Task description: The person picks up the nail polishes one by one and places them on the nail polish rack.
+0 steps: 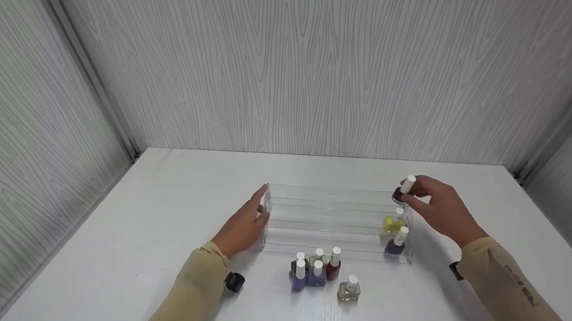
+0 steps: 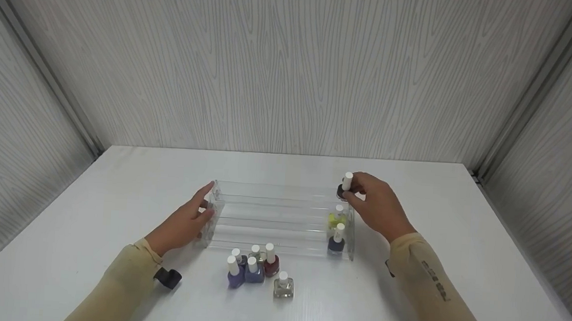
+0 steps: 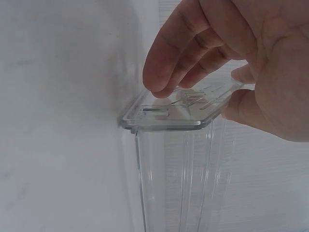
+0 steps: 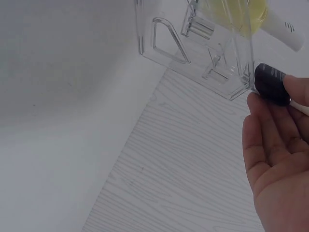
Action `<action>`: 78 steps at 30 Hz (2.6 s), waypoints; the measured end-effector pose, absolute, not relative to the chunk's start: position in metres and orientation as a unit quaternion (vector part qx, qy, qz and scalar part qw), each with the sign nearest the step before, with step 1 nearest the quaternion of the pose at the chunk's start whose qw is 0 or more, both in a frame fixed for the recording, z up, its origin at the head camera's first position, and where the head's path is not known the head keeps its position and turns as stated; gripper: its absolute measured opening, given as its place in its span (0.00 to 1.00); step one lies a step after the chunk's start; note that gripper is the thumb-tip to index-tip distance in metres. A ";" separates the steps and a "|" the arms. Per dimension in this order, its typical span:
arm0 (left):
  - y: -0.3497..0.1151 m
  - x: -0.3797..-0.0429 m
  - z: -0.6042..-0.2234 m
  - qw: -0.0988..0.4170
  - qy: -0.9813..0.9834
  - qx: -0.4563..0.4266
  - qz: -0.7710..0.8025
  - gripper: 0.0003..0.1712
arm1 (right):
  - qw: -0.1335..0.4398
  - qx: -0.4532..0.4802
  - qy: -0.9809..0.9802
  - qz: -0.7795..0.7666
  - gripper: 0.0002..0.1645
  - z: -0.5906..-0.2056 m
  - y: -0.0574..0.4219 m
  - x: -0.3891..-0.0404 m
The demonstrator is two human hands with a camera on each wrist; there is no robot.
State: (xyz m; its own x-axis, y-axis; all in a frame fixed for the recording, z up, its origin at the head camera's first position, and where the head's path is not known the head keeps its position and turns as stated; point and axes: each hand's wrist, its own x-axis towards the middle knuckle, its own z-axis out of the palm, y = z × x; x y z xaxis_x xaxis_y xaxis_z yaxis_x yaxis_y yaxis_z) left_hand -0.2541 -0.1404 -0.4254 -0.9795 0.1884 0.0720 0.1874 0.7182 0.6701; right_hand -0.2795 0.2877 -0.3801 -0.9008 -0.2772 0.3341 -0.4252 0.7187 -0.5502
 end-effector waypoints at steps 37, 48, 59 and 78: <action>-0.140 -0.254 -0.428 0.000 0.928 0.105 0.358 0.39 | 0.024 0.205 -0.936 0.284 0.08 -0.386 0.289 -0.292; -0.139 -0.255 -0.428 -0.005 0.926 0.108 0.361 0.39 | 0.109 0.209 -0.918 0.319 0.15 -0.385 0.298 -0.282; -0.140 -0.255 -0.428 0.004 0.928 0.101 0.358 0.39 | 0.249 0.173 -0.883 0.357 0.08 -0.386 0.293 -0.253; -0.135 -0.255 -0.426 0.001 0.927 0.100 0.360 0.39 | 0.299 0.269 -0.855 0.328 0.12 -0.372 0.277 -0.229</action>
